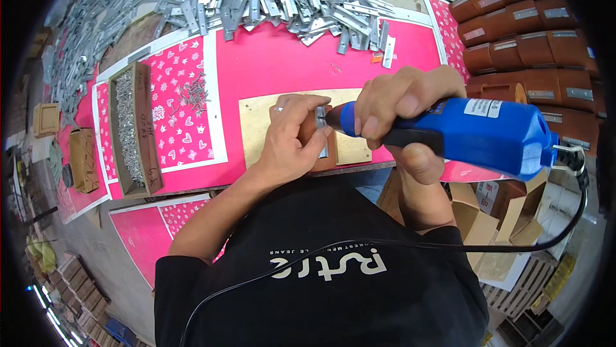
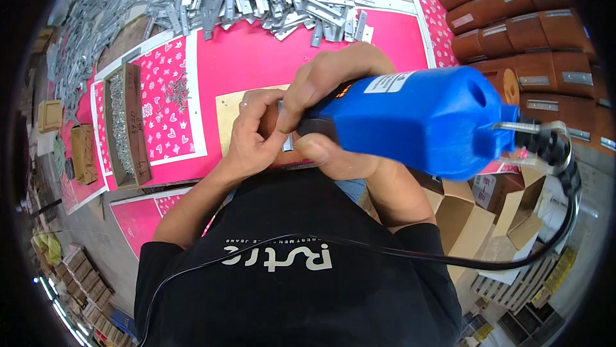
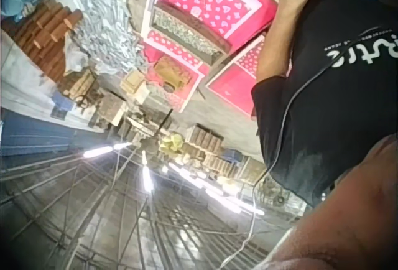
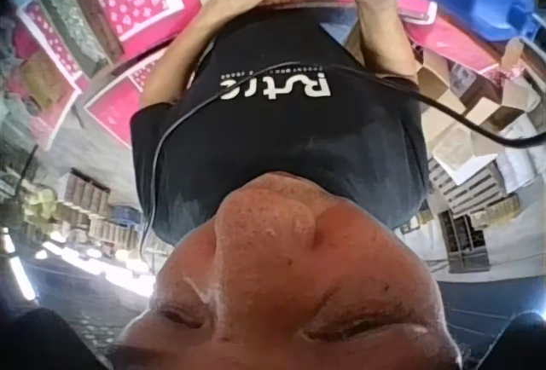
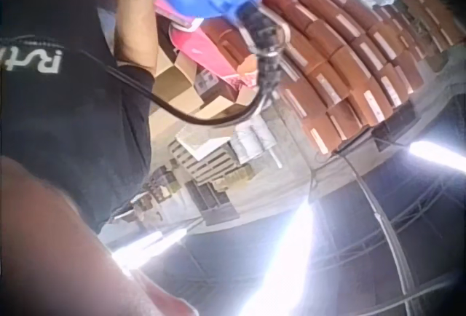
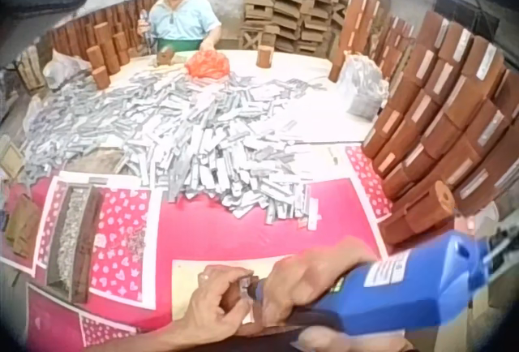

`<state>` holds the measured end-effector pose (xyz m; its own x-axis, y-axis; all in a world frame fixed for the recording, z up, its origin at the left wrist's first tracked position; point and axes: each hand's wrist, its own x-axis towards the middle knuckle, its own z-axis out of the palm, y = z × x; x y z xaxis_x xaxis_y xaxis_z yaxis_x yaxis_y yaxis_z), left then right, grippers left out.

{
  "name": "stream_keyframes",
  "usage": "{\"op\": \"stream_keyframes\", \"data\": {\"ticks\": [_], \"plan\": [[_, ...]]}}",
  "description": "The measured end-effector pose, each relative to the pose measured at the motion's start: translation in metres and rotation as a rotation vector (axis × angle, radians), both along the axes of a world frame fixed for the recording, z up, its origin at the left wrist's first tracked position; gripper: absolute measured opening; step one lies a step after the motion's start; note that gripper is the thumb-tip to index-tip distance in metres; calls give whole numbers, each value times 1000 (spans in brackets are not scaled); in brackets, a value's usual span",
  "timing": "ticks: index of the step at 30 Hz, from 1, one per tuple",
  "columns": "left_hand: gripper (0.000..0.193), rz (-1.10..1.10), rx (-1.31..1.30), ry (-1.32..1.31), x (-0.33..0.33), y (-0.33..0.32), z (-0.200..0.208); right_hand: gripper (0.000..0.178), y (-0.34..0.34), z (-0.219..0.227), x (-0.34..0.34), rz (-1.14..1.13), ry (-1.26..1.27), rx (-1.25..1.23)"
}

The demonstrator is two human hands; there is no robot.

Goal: Using an electric screwdriver to attach metal brackets to wooden cylindrical components.

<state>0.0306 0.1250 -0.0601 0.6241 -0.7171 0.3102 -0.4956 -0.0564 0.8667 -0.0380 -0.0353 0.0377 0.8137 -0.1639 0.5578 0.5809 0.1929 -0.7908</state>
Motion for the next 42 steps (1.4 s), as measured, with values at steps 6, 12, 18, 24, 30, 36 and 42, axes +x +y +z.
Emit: {"op": "stream_keyframes", "data": {"ticks": [6,12,18,24,30,36,42], "plan": [[33,20,-57,67,2,5,-3,36,-9,6,-4,89,-57,69],[25,501,424,-591,118,77,-1,38,-16,31,-31,72,-202,114],[20,467,692,-584,159,92,-37,39,-16,12,-49,-119,-155,46],[13,405,579,-625,154,93,-34,38,-18,9,-59,-220,-105,71],[21,470,648,-553,148,115,-16,39,-18,3,-60,-206,-72,118],[7,498,617,-72,122,111,21,38,-20,5,-59,-159,-73,160],[7,170,243,446,68,77,49,38,-15,8,-49,-91,-113,213]]}}
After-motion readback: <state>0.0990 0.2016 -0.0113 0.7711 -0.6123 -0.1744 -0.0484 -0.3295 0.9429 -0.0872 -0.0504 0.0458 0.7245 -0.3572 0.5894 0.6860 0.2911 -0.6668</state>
